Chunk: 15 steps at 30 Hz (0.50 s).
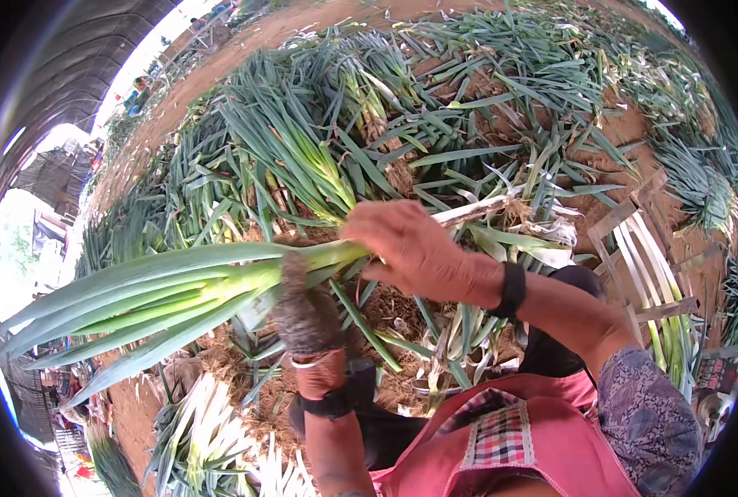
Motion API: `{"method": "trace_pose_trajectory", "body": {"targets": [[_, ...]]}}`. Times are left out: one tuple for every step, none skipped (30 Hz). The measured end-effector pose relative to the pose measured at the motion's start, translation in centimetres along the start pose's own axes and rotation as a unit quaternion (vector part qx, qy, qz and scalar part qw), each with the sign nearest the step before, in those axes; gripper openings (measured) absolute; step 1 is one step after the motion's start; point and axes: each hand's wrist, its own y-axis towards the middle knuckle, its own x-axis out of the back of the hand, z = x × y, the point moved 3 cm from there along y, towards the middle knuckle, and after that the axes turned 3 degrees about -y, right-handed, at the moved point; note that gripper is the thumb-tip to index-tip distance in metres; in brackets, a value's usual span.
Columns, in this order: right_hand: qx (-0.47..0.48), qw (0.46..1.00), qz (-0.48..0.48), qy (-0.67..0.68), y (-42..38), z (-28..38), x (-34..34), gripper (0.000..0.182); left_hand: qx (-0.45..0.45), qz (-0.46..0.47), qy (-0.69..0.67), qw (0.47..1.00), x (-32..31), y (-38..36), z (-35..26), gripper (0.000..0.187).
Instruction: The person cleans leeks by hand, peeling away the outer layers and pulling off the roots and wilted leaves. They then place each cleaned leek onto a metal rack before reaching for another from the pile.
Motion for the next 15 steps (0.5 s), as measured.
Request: {"method": "trace_pose_trajectory", "body": {"targets": [[-0.042, 0.999, 0.019, 0.014, -0.2, 0.0, -0.4, 0.041, -0.020, 0.023, 0.141, 0.990, -0.3, -0.3, 0.5, 0.032], [-0.076, 0.996, 0.038, 0.033, -0.3, -0.2, -1.2, 0.042, -0.067, 0.055, 0.233, 0.969, -0.4, -0.5, 0.6, 0.030], [-0.058, 0.998, 0.025, 0.007, -0.2, -0.4, -2.0, 0.043, -0.119, 0.078, 0.320, 0.937, -0.6, -0.8, 0.6, 0.029], [-0.040, 0.999, 0.011, -0.020, -0.1, -0.4, -2.8, 0.044, -0.193, 0.112, 0.365, 0.904, -0.4, -1.1, 0.4, 0.026], [0.017, 0.994, -0.044, -0.094, -0.2, -0.9, -3.1, 0.045, -0.261, 0.142, 0.416, 0.860, -0.2, -1.4, 0.4, 0.024], [-0.004, 0.997, -0.040, -0.061, 0.6, -0.3, -2.0, 0.045, -0.318, 0.174, 0.467, 0.807, 0.1, -1.6, 0.6, 0.023], [0.008, 0.994, -0.051, -0.098, 1.1, -0.5, -1.6, 0.040, -0.363, 0.210, 0.512, 0.750, 0.5, -1.7, 0.8, 0.022], [0.012, 0.997, -0.046, -0.066, 1.6, -0.2, -0.8, 0.037, -0.399, 0.251, 0.549, 0.690, 0.8, -1.8, 0.7, 0.021], [0.011, 0.998, -0.037, -0.043, 1.9, 0.0, -0.4, 0.035, -0.323, 0.228, 0.517, 0.760, 0.9, -1.5, -0.4, 0.021], [0.014, 0.999, -0.037, -0.017, 2.0, 0.1, -0.6, 0.032, -0.244, 0.205, 0.471, 0.823, 0.0, -1.5, -1.5, 0.020], [0.014, 0.999, -0.037, 0.006, 2.0, -0.1, -0.7, 0.030, -0.160, 0.193, 0.369, 0.895, 0.5, -1.1, -0.5, 0.020], [0.009, 0.999, -0.036, 0.026, 1.9, -0.2, -0.8, 0.028, -0.084, 0.163, 0.253, 0.950, 1.2, -0.8, 0.5, 0.019], [0.017, 0.997, -0.019, 0.069, 1.8, -0.3, -1.0, 0.032, 0.001, 0.143, 0.081, 0.986, 4.1, 0.2, 4.7, 0.018], [0.005, 0.996, 0.008, 0.084, 1.5, -0.5, -1.6, 0.033, 0.036, 0.134, -0.004, 0.990, 3.7, 0.1, 5.0, 0.020], [-0.017, 0.995, 0.032, 0.092, 1.0, -0.9, -2.4, 0.034, 0.042, 0.132, -0.029, 0.990, 3.6, -0.3, 4.8, 0.022]]}}
